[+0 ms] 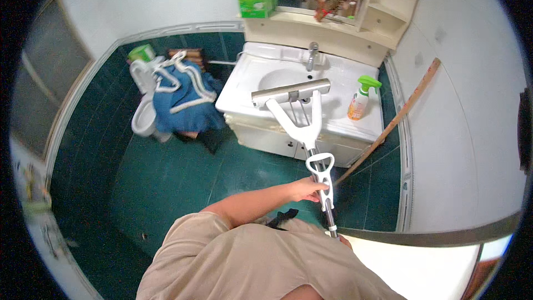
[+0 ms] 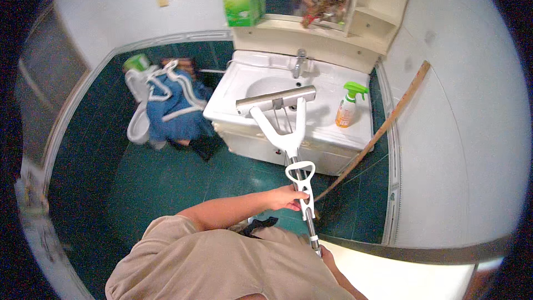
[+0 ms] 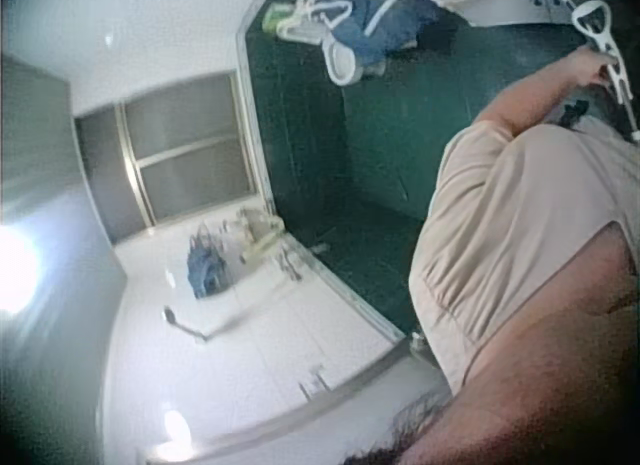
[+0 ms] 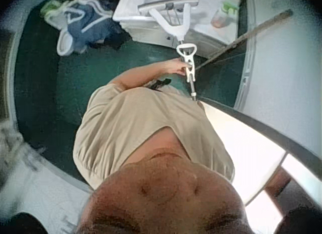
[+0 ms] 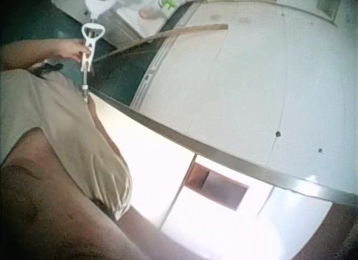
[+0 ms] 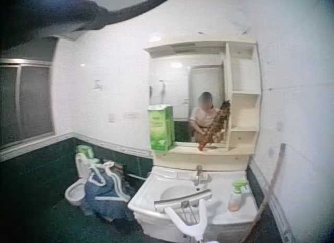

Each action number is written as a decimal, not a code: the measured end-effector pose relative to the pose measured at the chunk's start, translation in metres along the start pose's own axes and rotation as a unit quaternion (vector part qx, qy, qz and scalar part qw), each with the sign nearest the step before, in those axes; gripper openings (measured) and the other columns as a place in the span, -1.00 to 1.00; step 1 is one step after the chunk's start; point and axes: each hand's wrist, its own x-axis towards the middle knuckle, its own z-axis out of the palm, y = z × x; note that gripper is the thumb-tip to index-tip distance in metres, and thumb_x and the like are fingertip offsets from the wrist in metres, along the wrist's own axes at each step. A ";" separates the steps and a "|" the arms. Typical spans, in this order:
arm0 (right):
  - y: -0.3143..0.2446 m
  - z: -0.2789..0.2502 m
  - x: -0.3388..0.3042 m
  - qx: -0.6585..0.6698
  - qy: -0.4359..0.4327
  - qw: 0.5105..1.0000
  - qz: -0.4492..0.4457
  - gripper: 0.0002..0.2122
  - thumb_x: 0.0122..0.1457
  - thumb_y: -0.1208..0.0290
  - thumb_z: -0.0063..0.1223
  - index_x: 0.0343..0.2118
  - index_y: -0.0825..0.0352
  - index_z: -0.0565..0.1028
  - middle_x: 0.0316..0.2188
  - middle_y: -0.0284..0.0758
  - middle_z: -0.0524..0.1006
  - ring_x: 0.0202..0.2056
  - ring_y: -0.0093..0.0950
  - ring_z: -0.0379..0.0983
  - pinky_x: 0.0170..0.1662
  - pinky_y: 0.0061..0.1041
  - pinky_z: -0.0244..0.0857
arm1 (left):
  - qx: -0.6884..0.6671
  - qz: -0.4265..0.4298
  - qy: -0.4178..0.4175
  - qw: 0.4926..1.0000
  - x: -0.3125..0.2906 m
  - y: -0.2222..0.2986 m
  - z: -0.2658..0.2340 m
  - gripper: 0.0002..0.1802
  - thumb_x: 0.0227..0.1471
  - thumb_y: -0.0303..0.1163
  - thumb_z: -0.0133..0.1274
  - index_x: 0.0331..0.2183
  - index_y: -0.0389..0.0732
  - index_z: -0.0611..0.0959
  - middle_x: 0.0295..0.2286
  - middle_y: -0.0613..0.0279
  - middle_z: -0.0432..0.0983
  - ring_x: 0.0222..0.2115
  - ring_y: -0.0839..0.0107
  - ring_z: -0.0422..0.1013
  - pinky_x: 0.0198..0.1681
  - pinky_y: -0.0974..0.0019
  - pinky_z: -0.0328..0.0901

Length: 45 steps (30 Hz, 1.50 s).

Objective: The person mops the floor in a bedroom using a mop. They move a small trash bin to clean underneath it, then continue mopping around the bed and furniture before exiting the room.

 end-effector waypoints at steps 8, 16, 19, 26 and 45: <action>-0.024 0.099 0.038 0.039 0.080 0.996 0.030 -0.57 -0.06 0.22 0.18 -0.13 0.30 0.41 -0.35 -0.12 0.52 -0.31 -0.38 0.45 -0.24 -0.41 0.28 | 0.202 -0.156 -0.149 0.955 -0.003 0.092 -0.128 -0.32 0.03 0.09 -0.03 0.04 -0.17 0.33 0.02 0.16 0.25 -0.07 0.28 0.29 -0.09 0.27 0.27; -0.103 0.131 0.045 -0.006 0.119 0.988 0.099 -0.57 -0.13 0.23 0.23 -0.21 0.35 0.42 -0.42 -0.12 0.52 -0.35 -0.40 0.44 -0.28 -0.39 0.28 | 0.542 0.211 0.067 0.811 0.058 0.285 -0.267 -0.78 0.00 -0.41 -0.10 -0.28 -0.16 0.57 -0.49 0.22 0.53 -0.48 0.45 0.38 -0.34 0.36 0.29; -0.155 0.137 0.045 -0.012 0.130 0.986 0.104 -0.60 -0.17 0.26 0.26 -0.29 0.37 0.44 -0.47 -0.15 0.51 -0.38 -0.46 0.41 -0.29 -0.39 0.28 | 0.442 0.300 0.106 0.838 0.063 0.351 -0.276 -0.73 -0.04 -0.51 -0.02 -0.21 -0.22 0.55 -0.53 0.24 0.50 -0.52 0.54 0.35 -0.38 0.43 0.29; -0.176 0.190 0.051 -0.016 0.189 0.965 0.181 -0.60 -0.19 0.30 0.27 -0.26 0.37 0.44 -0.46 -0.21 0.53 -0.40 -0.48 0.42 -0.29 -0.39 0.30 | 0.684 0.384 0.102 0.612 0.115 0.440 -0.299 -0.41 -0.24 -0.46 0.19 -0.05 -0.12 0.46 -0.06 0.11 0.36 -0.22 0.17 0.41 -0.15 0.23 0.31; -0.365 0.444 0.137 0.081 0.346 0.886 0.298 -0.74 -0.18 0.48 0.12 -0.34 0.35 0.44 -0.52 -0.33 0.45 -0.44 -0.51 0.35 -0.31 -0.48 0.26 | 0.790 0.428 -0.066 0.434 0.243 0.486 -0.317 -0.74 -0.17 -0.17 0.16 -0.41 -0.12 0.68 -0.37 0.21 0.51 -0.13 0.20 0.33 -0.11 0.19 0.29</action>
